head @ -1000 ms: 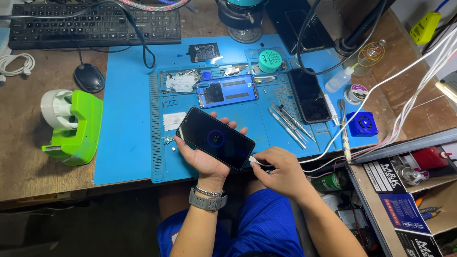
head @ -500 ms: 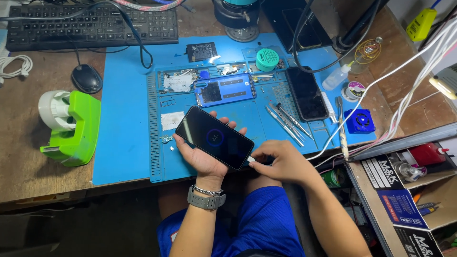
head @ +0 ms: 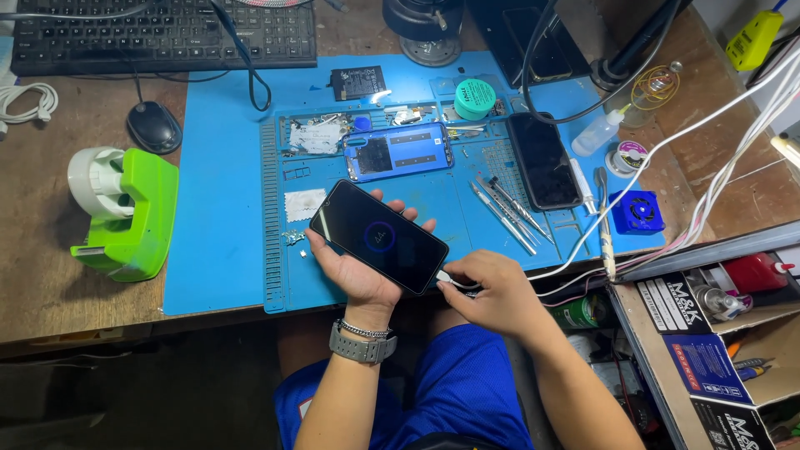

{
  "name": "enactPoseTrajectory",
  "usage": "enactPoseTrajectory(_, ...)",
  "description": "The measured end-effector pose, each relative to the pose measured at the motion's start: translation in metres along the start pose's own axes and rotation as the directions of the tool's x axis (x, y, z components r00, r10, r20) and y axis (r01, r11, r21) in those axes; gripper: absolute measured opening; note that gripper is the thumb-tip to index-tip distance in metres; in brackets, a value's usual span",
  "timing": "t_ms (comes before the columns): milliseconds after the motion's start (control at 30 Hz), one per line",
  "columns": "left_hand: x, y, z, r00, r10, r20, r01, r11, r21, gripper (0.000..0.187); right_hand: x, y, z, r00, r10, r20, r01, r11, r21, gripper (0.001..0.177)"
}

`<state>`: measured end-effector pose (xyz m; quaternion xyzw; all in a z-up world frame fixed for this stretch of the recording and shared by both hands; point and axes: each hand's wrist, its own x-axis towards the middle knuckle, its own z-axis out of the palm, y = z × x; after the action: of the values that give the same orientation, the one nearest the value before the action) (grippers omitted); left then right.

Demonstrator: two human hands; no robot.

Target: The person connects a charging cable to a smartphone, observes the charging indicator, and then places the phone on a workbench. They then pick up a disassembled phone chassis and handle it with their hands.

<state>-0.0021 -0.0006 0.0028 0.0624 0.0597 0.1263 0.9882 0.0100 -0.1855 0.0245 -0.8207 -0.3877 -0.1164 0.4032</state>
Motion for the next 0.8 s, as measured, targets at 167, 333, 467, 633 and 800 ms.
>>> enactPoseTrajectory(167, 0.001, 0.000, 0.000, 1.000, 0.004, -0.004, -0.004, 1.000, 0.001, 0.098, 0.001, -0.002, 0.004, 1.000, 0.019, 0.005, -0.019, 1.000, -0.005, 0.015)
enactPoseTrajectory(333, 0.000, 0.001, 0.000, 1.000, 0.014, -0.016, -0.014, 1.000, 0.011, 0.099, -0.020, 0.003, 0.027, 0.987, -0.104, -0.121, 0.065, 0.954, -0.293, 0.020)
enactPoseTrajectory(467, -0.001, 0.001, 0.000, 1.000, 0.011, -0.006, -0.011, 1.000, 0.004, 0.098, -0.021, 0.003, 0.029, 0.980, -0.099, -0.175, 0.051, 0.965, -0.257, 0.017)
enactPoseTrajectory(633, 0.001, 0.000, -0.004, 1.000, -0.012, 0.022, 0.012, 1.000, -0.009, 0.099, -0.004, -0.012, 0.012, 0.985, -0.105, -0.134, 0.067, 0.963, -0.260, 0.015)
enactPoseTrajectory(800, -0.001, 0.001, -0.002, 1.000, -0.001, 0.005, 0.001, 1.000, 0.011, 0.097, -0.004, -0.013, 0.015, 0.990, -0.074, -0.120, 0.047, 0.976, -0.213, 0.012)
